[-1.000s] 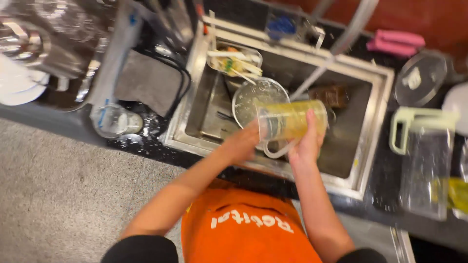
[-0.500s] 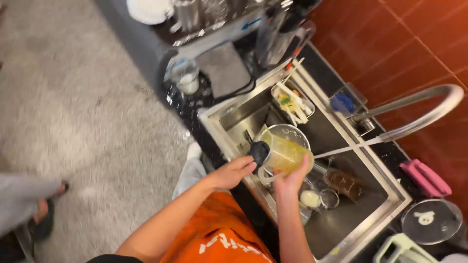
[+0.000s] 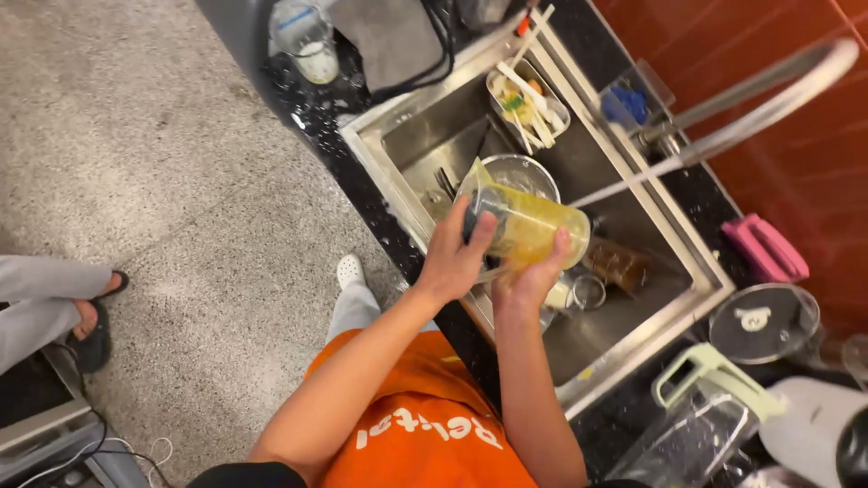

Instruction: Washing a metal pitcher and a plastic jug in a sink.

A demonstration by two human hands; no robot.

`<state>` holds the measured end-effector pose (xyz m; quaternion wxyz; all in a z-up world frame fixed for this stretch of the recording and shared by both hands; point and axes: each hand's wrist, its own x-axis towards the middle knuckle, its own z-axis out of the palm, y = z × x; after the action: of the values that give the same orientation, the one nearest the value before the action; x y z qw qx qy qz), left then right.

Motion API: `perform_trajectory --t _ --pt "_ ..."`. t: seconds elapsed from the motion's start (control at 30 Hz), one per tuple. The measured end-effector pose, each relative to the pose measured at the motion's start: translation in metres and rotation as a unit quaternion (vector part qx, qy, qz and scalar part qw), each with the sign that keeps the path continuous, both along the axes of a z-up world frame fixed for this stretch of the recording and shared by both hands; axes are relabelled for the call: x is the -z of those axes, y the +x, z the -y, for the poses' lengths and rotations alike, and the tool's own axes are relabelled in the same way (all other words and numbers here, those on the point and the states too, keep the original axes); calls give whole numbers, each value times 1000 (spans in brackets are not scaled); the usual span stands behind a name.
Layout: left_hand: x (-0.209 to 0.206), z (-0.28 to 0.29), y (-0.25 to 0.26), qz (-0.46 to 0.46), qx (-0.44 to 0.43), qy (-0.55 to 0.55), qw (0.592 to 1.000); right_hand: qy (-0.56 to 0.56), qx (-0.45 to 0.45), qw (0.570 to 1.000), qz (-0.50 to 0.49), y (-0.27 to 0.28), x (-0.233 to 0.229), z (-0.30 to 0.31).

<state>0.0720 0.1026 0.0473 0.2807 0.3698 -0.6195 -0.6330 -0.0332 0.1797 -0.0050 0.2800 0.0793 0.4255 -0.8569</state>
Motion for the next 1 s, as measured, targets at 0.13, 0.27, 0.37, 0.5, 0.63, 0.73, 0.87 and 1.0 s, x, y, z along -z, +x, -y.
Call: perform_trajectory --t 0.13,0.27,0.37,0.5,0.63,0.73,0.87,1.0 --pt "37 -25 6 -103 8 91 991 11 64 997 43 -23 23 -28" --pt "23 -26 8 -51 0 -32 998 -2 52 997 63 -22 4 -41" --pt "11 -29 9 -106 23 -122 987 -4 53 995 84 -19 17 -55" --pt "-8 -40 -8 -123 23 -42 991 3 75 996 41 -13 29 -68" --pt "-9 -47 -12 -68 -12 -164 984 48 155 987 21 4 -9 -58" --pt "0 -51 -18 -51 -34 -138 989 41 171 983 -44 12 -18 -58" --pt "10 -42 -27 16 -23 -1 1000 39 179 978 -102 9 -12 -63" --pt "32 -11 -30 -63 3 186 981 30 135 930 -342 4 9 -79"
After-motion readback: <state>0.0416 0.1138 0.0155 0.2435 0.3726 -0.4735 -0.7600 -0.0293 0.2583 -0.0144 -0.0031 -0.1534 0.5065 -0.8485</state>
